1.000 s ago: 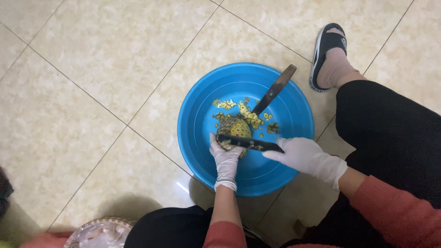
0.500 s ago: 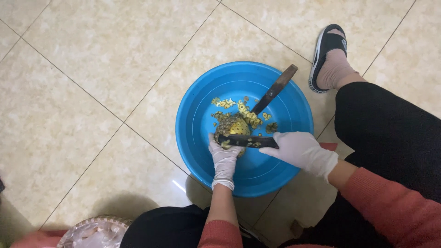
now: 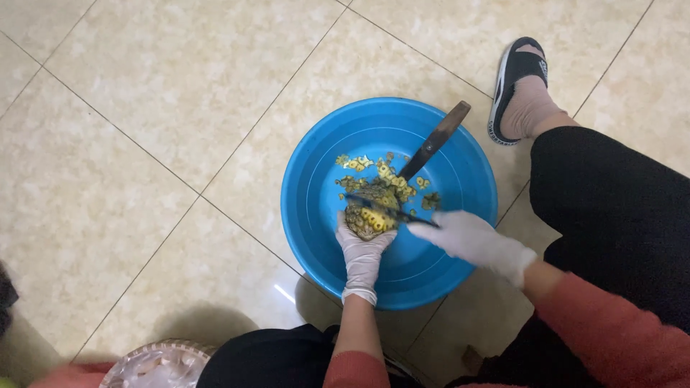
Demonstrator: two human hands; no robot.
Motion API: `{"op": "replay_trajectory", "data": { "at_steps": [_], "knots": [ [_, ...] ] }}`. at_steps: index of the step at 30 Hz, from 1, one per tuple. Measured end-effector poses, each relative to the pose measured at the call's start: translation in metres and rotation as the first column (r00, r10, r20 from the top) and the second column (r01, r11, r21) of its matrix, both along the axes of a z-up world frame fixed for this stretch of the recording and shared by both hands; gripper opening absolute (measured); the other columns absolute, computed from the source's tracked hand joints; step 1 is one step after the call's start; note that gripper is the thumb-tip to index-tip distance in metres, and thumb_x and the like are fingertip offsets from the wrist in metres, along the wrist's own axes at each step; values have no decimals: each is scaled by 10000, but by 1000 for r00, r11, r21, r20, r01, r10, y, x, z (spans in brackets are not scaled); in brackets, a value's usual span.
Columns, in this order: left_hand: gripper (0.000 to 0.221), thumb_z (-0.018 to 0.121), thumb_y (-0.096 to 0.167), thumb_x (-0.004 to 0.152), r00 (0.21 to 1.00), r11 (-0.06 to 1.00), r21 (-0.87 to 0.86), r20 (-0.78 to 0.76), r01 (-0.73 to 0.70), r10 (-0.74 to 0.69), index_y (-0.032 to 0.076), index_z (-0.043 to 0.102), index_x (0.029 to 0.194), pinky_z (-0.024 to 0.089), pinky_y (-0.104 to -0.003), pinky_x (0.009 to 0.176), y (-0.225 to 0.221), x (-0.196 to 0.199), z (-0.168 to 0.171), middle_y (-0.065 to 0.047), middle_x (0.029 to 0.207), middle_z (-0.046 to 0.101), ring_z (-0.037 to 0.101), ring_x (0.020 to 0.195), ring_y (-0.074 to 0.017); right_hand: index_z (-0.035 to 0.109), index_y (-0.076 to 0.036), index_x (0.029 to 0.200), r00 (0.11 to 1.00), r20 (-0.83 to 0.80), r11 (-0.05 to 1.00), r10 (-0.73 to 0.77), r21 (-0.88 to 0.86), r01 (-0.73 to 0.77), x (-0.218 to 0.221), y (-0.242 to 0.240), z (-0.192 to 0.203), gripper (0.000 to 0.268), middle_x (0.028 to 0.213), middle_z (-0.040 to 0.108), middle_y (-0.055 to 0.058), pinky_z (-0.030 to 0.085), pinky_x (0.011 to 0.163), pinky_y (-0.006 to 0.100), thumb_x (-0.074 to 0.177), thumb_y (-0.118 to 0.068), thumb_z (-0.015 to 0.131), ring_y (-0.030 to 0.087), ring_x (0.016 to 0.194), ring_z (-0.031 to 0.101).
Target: Removing the eyes from a peeled pineapple using a knife over a plastic basin.
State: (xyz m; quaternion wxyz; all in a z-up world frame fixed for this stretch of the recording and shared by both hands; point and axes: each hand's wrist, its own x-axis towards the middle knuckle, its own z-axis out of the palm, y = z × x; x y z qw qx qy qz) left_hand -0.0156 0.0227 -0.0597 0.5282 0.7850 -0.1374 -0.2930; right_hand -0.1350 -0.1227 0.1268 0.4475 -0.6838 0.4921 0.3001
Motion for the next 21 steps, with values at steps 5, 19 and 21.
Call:
{"op": "replay_trajectory", "data": {
  "at_steps": [5, 19, 21],
  "knots": [
    [1274, 992, 173, 595, 999, 999, 20, 20, 30, -30, 6, 199, 1578, 372, -365, 1207, 1, 1, 7, -179, 1457, 339, 466, 1354, -338, 481, -26, 1509, 974, -75, 970, 212, -107, -219, -27, 11, -2, 899, 1471, 609, 189, 456, 1158, 422, 991, -746, 335, 339, 1363, 594],
    [1308, 1008, 200, 524, 998, 1000, -25, 61, 12, -10, 2, 236, 1560, 423, -362, 1180, 8, 1, -15, -170, 1409, 383, 514, 1323, -333, 404, -27, 1567, 981, -44, 982, 186, -32, -188, 38, -7, -18, 902, 1578, 480, 194, 413, 1148, 503, 1009, -723, 270, 353, 1459, 461],
    [1290, 994, 134, 534, 1000, 998, -61, 6, -15, 16, 12, 232, 1567, 431, -358, 1177, 8, -2, -11, -166, 1429, 380, 522, 1326, -324, 554, -55, 1299, 983, -4, 981, 184, -68, -184, 18, -9, -46, 816, 1212, 597, 165, 464, 979, 432, 994, -760, 280, 295, 1133, 574]
  ]
}}
